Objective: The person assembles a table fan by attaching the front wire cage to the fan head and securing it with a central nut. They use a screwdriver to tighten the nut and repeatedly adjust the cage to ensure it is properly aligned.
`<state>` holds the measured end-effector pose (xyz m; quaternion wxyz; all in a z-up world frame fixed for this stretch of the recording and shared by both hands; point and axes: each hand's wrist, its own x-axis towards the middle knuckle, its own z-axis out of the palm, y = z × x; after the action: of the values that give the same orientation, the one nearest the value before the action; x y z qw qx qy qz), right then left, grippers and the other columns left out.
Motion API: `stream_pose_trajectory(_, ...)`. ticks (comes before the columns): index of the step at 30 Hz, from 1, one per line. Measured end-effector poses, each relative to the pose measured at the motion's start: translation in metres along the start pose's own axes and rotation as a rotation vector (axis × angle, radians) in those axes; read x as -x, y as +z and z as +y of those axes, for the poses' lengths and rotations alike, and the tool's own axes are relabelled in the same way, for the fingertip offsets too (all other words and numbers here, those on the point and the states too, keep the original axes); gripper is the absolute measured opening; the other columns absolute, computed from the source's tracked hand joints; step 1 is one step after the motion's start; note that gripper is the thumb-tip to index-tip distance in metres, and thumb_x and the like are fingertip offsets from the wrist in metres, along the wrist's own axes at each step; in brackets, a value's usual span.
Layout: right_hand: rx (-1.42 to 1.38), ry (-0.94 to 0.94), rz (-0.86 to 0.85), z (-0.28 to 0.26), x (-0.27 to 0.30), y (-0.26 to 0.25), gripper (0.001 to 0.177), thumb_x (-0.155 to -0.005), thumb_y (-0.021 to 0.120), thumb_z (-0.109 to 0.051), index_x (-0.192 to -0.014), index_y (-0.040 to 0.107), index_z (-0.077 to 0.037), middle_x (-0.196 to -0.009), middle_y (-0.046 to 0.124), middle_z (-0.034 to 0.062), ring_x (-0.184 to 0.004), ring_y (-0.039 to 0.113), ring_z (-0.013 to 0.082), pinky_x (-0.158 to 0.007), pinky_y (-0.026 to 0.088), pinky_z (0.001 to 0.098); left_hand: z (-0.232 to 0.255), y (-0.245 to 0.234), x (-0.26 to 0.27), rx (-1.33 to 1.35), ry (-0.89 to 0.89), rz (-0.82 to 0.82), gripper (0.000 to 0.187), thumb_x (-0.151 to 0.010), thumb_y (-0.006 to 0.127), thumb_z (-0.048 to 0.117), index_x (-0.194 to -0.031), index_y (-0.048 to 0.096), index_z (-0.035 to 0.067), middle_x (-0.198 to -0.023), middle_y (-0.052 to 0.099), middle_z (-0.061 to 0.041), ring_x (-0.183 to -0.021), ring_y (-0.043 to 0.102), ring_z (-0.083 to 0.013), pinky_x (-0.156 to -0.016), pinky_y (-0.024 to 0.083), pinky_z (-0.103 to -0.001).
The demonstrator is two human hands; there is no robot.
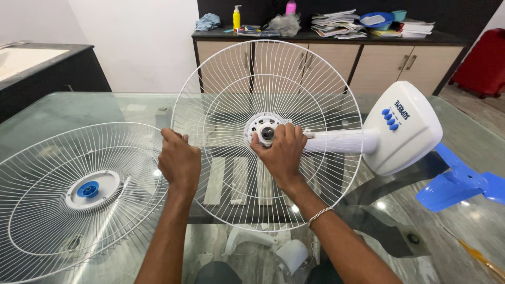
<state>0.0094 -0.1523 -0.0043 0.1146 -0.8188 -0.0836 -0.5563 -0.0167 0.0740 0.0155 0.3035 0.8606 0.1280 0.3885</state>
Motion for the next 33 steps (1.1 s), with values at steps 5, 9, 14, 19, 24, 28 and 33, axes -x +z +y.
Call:
stream_pose_trajectory(5,-0.024,-0.038,0.001,0.001,0.000,0.003,0.050,-0.086,0.075,-0.054,-0.075,0.058,-0.008,-0.087,0.051,0.0088,-0.089,0.046,0.0253,-0.077,0.037,0.0457,-0.004,0.001,-0.003,0.010,0.000,-0.007,0.019,-0.098,0.063,0.011,-0.103,0.047,0.000,-0.088,0.071,-0.021,-0.076,0.071,-0.0434,-0.064,0.053,-0.056)
stream_pose_trajectory(9,-0.035,-0.045,-0.008,0.003,0.000,0.001,0.051,-0.086,0.075,-0.055,-0.075,0.059,-0.008,-0.088,0.051,0.0084,-0.090,0.045,0.0252,-0.079,0.037,0.0455,-0.003,0.001,-0.003,-0.008,-0.003,0.005,0.021,-0.102,0.061,0.016,-0.103,0.048,0.000,-0.087,0.071,-0.023,-0.076,0.070,-0.0454,-0.063,0.051,-0.057)
stream_pose_trajectory(14,-0.029,-0.059,0.014,0.004,0.001,0.001,0.050,-0.086,0.076,-0.054,-0.075,0.059,-0.008,-0.089,0.051,0.0086,-0.090,0.045,0.0252,-0.079,0.038,0.0455,-0.003,-0.002,-0.005,0.016,0.015,0.005,0.019,-0.106,0.057,0.017,-0.103,0.048,0.000,-0.084,0.070,-0.023,-0.076,0.069,-0.0468,-0.063,0.051,-0.058)
stream_pose_trajectory(19,-0.024,-0.015,-0.011,0.000,0.002,0.002,0.050,-0.085,0.077,-0.054,-0.078,0.061,-0.007,-0.087,0.050,0.0091,-0.088,0.045,0.0253,-0.074,0.037,0.0460,0.002,-0.005,-0.009,-0.050,-0.036,-0.061,0.025,-0.106,0.058,0.023,-0.111,0.050,-0.001,-0.101,0.066,-0.022,-0.082,0.068,-0.0394,-0.068,0.051,-0.053)
stream_pose_trajectory(24,-0.016,-0.001,0.030,-0.004,0.003,-0.003,0.050,-0.084,0.076,-0.054,-0.080,0.060,-0.006,-0.091,0.051,0.0097,-0.090,0.046,0.0256,-0.078,0.039,0.0459,0.021,0.004,0.001,-0.344,0.479,0.536,0.054,-0.089,0.064,0.025,-0.134,0.052,-0.001,-0.126,0.064,-0.024,-0.115,0.057,-0.0316,-0.093,0.035,-0.043)
stream_pose_trajectory(28,-0.028,0.045,-0.010,-0.004,0.003,-0.004,0.053,-0.084,0.078,-0.056,-0.077,0.061,-0.006,-0.088,0.051,0.0094,-0.088,0.046,0.0262,-0.077,0.038,0.0472,0.049,0.035,0.014,0.243,0.793,0.091,0.023,-0.100,0.062,0.011,-0.123,0.066,0.008,-0.119,0.068,-0.008,-0.120,0.057,-0.0224,-0.104,0.032,-0.041)
stream_pose_trajectory(33,-0.103,0.042,0.015,-0.003,0.004,-0.006,0.054,-0.081,0.080,-0.055,-0.081,0.061,-0.005,-0.091,0.053,0.0093,-0.092,0.048,0.0269,-0.081,0.038,0.0471,0.064,0.054,0.033,0.460,0.772,-0.014,0.030,-0.089,0.063,0.006,-0.118,0.073,0.007,-0.118,0.069,-0.007,-0.117,0.058,-0.0237,-0.097,0.035,-0.040)
